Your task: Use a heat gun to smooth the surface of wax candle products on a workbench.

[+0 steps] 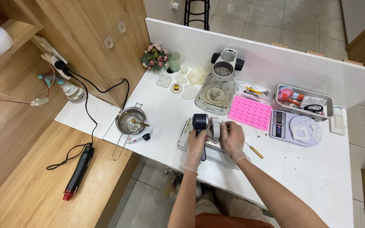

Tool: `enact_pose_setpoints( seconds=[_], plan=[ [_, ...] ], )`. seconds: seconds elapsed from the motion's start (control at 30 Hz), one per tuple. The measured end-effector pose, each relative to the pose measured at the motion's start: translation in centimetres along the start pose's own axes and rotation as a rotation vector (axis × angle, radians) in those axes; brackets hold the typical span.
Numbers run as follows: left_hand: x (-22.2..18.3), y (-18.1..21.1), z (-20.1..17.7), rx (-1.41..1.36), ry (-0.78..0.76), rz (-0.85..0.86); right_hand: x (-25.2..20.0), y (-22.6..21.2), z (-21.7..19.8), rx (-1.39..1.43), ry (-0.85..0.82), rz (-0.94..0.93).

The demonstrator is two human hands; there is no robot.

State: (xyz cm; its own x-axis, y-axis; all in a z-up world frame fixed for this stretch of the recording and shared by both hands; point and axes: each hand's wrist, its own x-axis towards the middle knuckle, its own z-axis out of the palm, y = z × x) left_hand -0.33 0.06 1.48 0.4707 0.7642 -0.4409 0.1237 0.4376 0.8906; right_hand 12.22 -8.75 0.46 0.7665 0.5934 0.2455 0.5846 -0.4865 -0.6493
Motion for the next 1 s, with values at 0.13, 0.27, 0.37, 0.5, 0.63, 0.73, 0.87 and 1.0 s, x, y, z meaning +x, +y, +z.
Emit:
enact_pose_setpoints(
  seconds=[0.13,0.27,0.37,0.5,0.63,0.73,0.87,1.0],
  plan=[
    [0.0,-0.6,0.0,-0.016,-0.007,0.029,0.1,0.2,0.2,0.004,0.011,0.003],
    [0.7,-1.1,-0.1,-0.04,-0.004,0.046,0.2,0.0,0.3,0.009,0.015,0.015],
    [1.0,-1.3,-0.1,-0.034,-0.009,0.051,0.1,0.3,0.5,0.015,0.019,0.005],
    [0.9,-1.4,-0.2,-0.033,-0.001,0.047,0.0,0.2,0.3,0.037,0.036,-0.011],
    [1.0,-1.4,-0.2,0.01,-0.012,0.071,-0.2,0.1,0.6,0.07,0.08,-0.011],
    [1.6,-2.1,-0.4,-0.073,-0.023,0.1,-0.2,0.2,0.5,0.099,0.103,-0.033],
    [1.3,-2.2,-0.8,-0.039,-0.015,0.133,-0.5,-0.1,-0.3,0.145,0.079,-0.031],
    [1.7,-1.8,-0.9,0.024,0.026,0.092,-0.3,-0.8,-0.8,0.189,0.05,0.002]
  ],
)
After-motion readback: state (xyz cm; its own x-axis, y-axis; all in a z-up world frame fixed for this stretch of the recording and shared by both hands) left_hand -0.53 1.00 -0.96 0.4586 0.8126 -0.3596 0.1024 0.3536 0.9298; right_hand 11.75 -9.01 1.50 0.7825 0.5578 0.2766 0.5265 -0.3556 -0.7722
